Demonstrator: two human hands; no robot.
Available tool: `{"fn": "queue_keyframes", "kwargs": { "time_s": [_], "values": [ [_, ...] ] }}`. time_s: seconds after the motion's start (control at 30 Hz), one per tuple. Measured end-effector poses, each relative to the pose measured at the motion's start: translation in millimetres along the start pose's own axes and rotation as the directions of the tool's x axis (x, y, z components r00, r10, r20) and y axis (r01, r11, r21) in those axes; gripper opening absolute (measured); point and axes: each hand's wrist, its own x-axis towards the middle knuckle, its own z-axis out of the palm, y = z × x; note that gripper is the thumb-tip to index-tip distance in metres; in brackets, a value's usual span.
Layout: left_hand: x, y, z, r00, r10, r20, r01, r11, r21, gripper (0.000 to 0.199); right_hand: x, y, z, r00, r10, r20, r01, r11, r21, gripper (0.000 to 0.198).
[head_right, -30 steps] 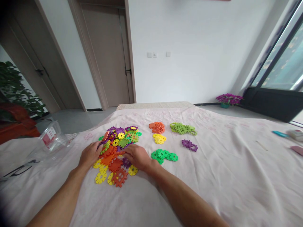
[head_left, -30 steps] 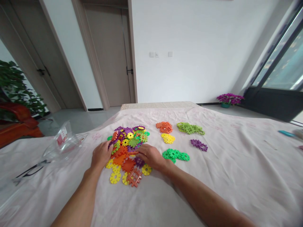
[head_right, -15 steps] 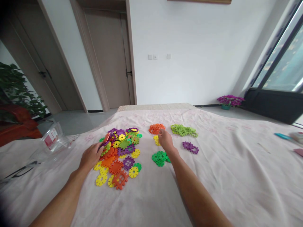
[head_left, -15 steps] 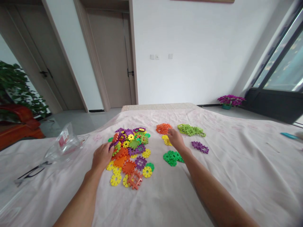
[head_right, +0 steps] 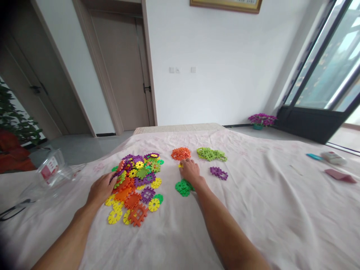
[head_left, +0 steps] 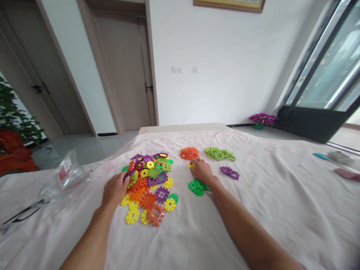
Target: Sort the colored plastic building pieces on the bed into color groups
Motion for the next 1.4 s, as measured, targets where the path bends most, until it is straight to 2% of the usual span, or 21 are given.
{"fn": "queue_keyframes", "kwargs": {
  "time_s": [0.3, 0.37, 0.5, 0.57, 0.67, 0.83, 0.93, 1.1, 1.2, 1.27, 1.33, 1.4],
  "values": [
    [-0.2, 1.4, -1.9, 1.0, -0.011, -0.012, 0.011, 1.0, -0.008, 0.045, -0.5, 9.5, -1.8, 1.0, -0.004, -0.029, 0.007, 0.994, 0.106, 0.034],
    [-1.2, 3.4, -3.7, 1.0, -0.014, -0.015, 0.013, 1.0, -0.003, 0.045, 0.7, 11.5, -5.1, 0.997, -0.043, -0.059, 0.05, 0.991, 0.126, 0.033],
    [-2.8, 5.7, -6.4, 1.0, -0.01, -0.011, 0.01, 1.0, 0.003, 0.046, -5.6, 16.2, -14.6, 0.974, -0.191, -0.118, 0.216, 0.94, 0.264, 0.026],
    [-3.2, 5.7, -6.9, 1.0, -0.014, -0.013, 0.014, 1.0, -0.005, 0.045, -17.6, 16.5, -19.5, 0.96, -0.243, -0.14, 0.276, 0.912, 0.303, 0.027],
    [-3.6, 5.1, -6.7, 0.999, -0.033, -0.016, 0.032, 0.999, -0.021, 0.045, -44.5, 12.3, -24.2, 0.952, -0.273, -0.139, 0.303, 0.909, 0.288, 0.029],
    [-4.1, 4.3, -6.1, 0.999, -0.025, -0.032, 0.025, 1.0, -0.01, 0.045, -86.0, -1.0, -20.5, 0.978, -0.2, -0.064, 0.208, 0.961, 0.183, 0.031],
    [-4.5, 4.9, -7.5, 0.999, -0.013, -0.037, 0.013, 1.0, 0.005, 0.045, -100.9, -6.9, -18.0, 0.986, -0.148, -0.072, 0.157, 0.977, 0.146, 0.032],
    [-5.4, 6.0, -10.8, 1.0, -0.02, -0.019, 0.02, 1.0, -0.012, 0.045, -112.7, -9.2, -24.1, 0.986, -0.145, -0.083, 0.158, 0.972, 0.172, 0.03],
    [-5.8, 5.8, -11.0, 1.0, -0.021, -0.023, 0.02, 1.0, -0.023, 0.044, -109.4, 1.4, -28.6, 0.988, -0.117, -0.1, 0.134, 0.973, 0.188, 0.04],
    [-5.9, 5.8, -10.7, 0.999, -0.02, -0.028, 0.019, 0.999, -0.027, 0.044, -103.5, 16.3, -29.9, 0.986, -0.03, -0.167, 0.052, 0.991, 0.126, 0.045],
    [-5.9, 5.9, -10.6, 0.999, -0.021, -0.03, 0.02, 0.999, -0.026, 0.044, -97.1, 35.3, -29.8, 0.966, 0.088, -0.244, -0.084, 0.996, 0.028, 0.043],
    [-5.8, 6.1, -10.6, 0.999, -0.019, -0.026, 0.019, 1.0, -0.024, 0.043, -92.3, 53.8, -28.6, 0.95, 0.199, -0.242, -0.215, 0.976, -0.039, 0.041]
  ]
}}
